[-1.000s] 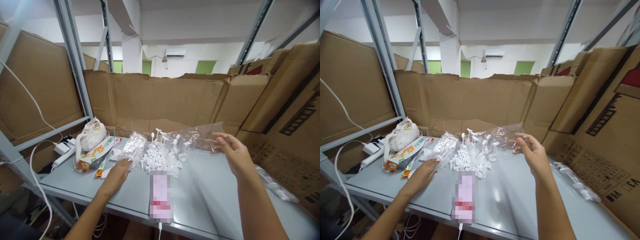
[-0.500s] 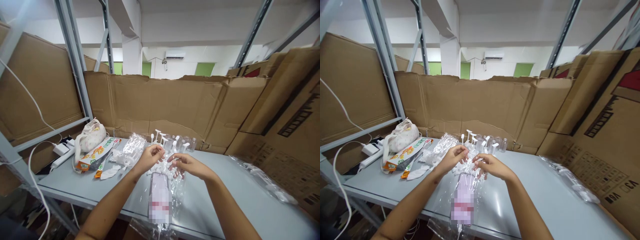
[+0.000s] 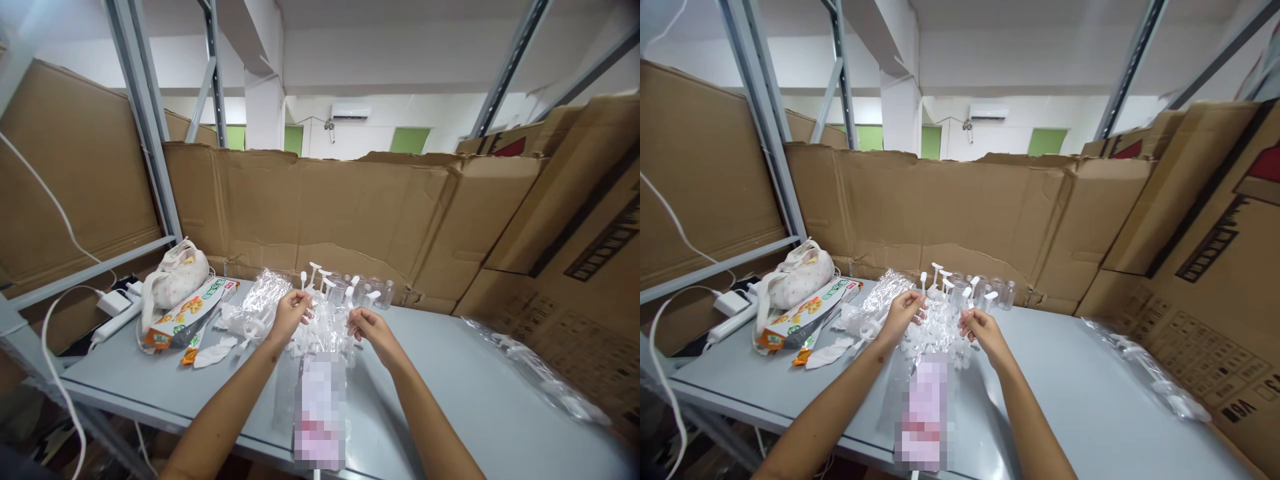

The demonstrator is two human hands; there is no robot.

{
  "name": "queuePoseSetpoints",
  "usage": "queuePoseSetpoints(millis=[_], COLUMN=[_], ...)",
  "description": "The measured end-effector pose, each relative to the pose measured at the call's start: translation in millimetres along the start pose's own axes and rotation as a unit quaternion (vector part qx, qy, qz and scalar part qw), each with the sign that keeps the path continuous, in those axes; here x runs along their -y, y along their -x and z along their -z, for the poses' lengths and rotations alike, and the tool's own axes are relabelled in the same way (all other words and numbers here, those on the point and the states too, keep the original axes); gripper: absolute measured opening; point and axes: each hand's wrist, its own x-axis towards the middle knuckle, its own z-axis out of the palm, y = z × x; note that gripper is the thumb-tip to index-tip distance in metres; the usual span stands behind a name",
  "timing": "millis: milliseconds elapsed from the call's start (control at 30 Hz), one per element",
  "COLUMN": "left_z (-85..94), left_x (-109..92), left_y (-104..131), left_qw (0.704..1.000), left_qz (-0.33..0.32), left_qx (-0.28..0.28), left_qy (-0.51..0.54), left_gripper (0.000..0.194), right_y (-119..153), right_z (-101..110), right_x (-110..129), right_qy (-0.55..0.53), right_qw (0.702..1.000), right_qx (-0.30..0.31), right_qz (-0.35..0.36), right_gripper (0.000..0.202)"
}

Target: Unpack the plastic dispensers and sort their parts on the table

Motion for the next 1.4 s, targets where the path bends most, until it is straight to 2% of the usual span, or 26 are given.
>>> queuePoseSetpoints(millis=[167, 367, 433, 567, 633, 700, 833, 1000, 1033, 1133, 1200, 1267, 1400], left_z=[3.1, 2.8, 4.2, 10.7, 13.4, 14.7, 14.2, 14.6, 15.5, 17.9, 18.3, 17.7, 16.4], left_x=[15, 15, 14, 12, 11, 9, 8, 8, 8, 6, 5, 6, 10], left_y=[-4, -1, -1, -2, -1, 2, 6, 7, 7, 10, 12, 13, 9], left_qw=[1.000, 0.999, 0.998, 0.994, 0.995, 0.997, 0.998, 0.996, 0.995, 0.980, 0.971, 0.976, 0.988], left_qz=[0.009, -0.013, -0.018, -0.024, -0.026, -0.017, 0.017, -0.033, -0.029, 0.023, 0.037, 0.024, 0.016], left_qx=[-0.016, -0.033, -0.048, -0.079, -0.079, -0.054, 0.053, 0.042, 0.062, 0.181, 0.216, 0.190, 0.132], left_qy=[0.009, 0.027, 0.044, 0.064, 0.061, 0.053, -0.024, -0.077, -0.074, -0.081, -0.096, -0.100, -0.073], left_gripper=[0.030, 0.029, 0.031, 0.032, 0.032, 0.035, 0.035, 0.028, 0.027, 0.031, 0.032, 0.032, 0.031], right_y=[-2, -2, 1, 10, 12, 12, 9, 7, 7, 7, 8, 10, 13], right_z=[4, 6, 4, -2, -5, -6, -3, 4, 5, 12, 16, 18, 11], right_x=[-10, -9, -7, -3, -3, -4, -8, -10, -10, -7, -4, -2, -1], right_qy=[0.026, 0.042, 0.021, -0.001, 0.016, 0.021, -0.002, 0.020, 0.014, -0.022, -0.053, -0.077, -0.031], right_qw=[0.998, 0.995, 0.997, 0.997, 0.994, 0.996, 1.000, 0.997, 0.996, 0.986, 0.980, 0.982, 0.999], right_qx=[-0.039, -0.067, -0.041, 0.077, 0.106, 0.090, 0.012, -0.054, -0.071, -0.148, -0.175, -0.151, -0.024], right_qz=[0.029, 0.068, 0.065, 0.020, 0.011, 0.011, 0.020, 0.054, 0.060, 0.078, 0.083, 0.077, 0.031], right_gripper=[0.040, 0.040, 0.037, 0.035, 0.033, 0.032, 0.031, 0.030, 0.030, 0.030, 0.031, 0.037, 0.036])
